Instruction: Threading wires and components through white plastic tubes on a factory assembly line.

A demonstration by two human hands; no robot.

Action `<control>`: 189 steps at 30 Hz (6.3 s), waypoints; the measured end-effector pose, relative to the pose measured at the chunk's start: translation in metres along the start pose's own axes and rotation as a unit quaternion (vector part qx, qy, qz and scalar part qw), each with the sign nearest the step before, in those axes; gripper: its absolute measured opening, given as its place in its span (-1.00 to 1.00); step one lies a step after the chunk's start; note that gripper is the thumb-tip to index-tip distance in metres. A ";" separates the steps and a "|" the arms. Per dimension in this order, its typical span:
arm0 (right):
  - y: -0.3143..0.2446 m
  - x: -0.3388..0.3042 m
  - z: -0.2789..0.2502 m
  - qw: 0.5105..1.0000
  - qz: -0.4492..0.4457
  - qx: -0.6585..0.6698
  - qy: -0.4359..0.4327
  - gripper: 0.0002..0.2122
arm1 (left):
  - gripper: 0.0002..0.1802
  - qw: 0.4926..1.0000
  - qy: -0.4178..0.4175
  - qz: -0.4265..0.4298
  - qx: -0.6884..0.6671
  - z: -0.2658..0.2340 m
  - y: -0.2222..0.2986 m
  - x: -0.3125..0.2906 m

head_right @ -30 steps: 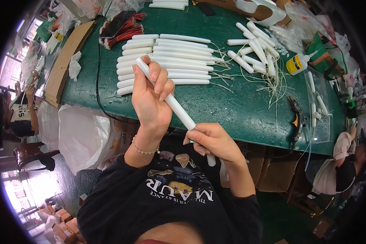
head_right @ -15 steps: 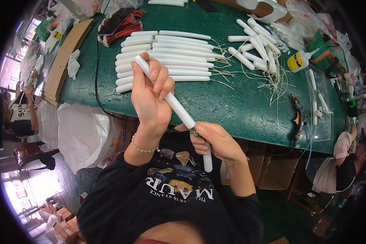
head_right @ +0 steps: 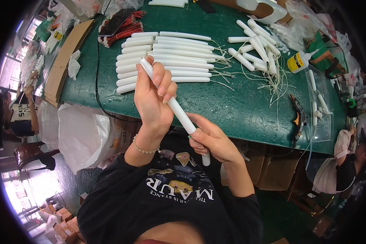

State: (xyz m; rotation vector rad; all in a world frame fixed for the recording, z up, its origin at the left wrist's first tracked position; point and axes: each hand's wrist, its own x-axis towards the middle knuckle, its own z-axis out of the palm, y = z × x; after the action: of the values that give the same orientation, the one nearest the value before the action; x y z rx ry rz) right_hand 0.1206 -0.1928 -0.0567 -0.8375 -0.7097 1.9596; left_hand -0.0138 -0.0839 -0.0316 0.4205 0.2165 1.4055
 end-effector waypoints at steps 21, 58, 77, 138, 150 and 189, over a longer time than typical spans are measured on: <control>-0.005 -0.007 -0.002 0.999 0.009 -0.026 0.029 -0.44 | -0.78 0.978 0.011 0.066 0.198 -0.008 0.019 0.018; 0.000 0.004 0.032 0.596 -0.337 -0.660 0.309 -0.45 | -0.81 0.976 0.081 0.174 0.103 -0.004 0.010 0.018; -0.019 0.016 0.012 0.913 -0.133 -0.369 0.109 -0.40 | -0.81 0.989 0.064 0.118 0.062 0.007 0.049 0.036; -0.265 0.025 -0.077 0.558 -0.572 -0.454 0.395 -0.82 | -0.89 0.492 -0.428 0.280 0.705 -0.029 -0.075 0.113; -0.249 0.019 -0.087 0.618 -0.466 -0.494 0.396 -0.83 | -0.88 0.497 -0.431 0.286 0.697 -0.034 -0.071 0.110; -0.107 -0.014 -0.048 0.920 -0.312 -0.211 0.109 -0.32 | -0.72 0.903 -0.253 -0.247 0.246 0.023 -0.024 0.104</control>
State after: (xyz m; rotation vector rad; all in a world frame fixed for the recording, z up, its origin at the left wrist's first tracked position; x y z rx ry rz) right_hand 0.2155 -0.1476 -0.0031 -0.9202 -1.1252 1.1389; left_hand 0.0334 0.0118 -0.0101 1.0537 0.2301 0.6928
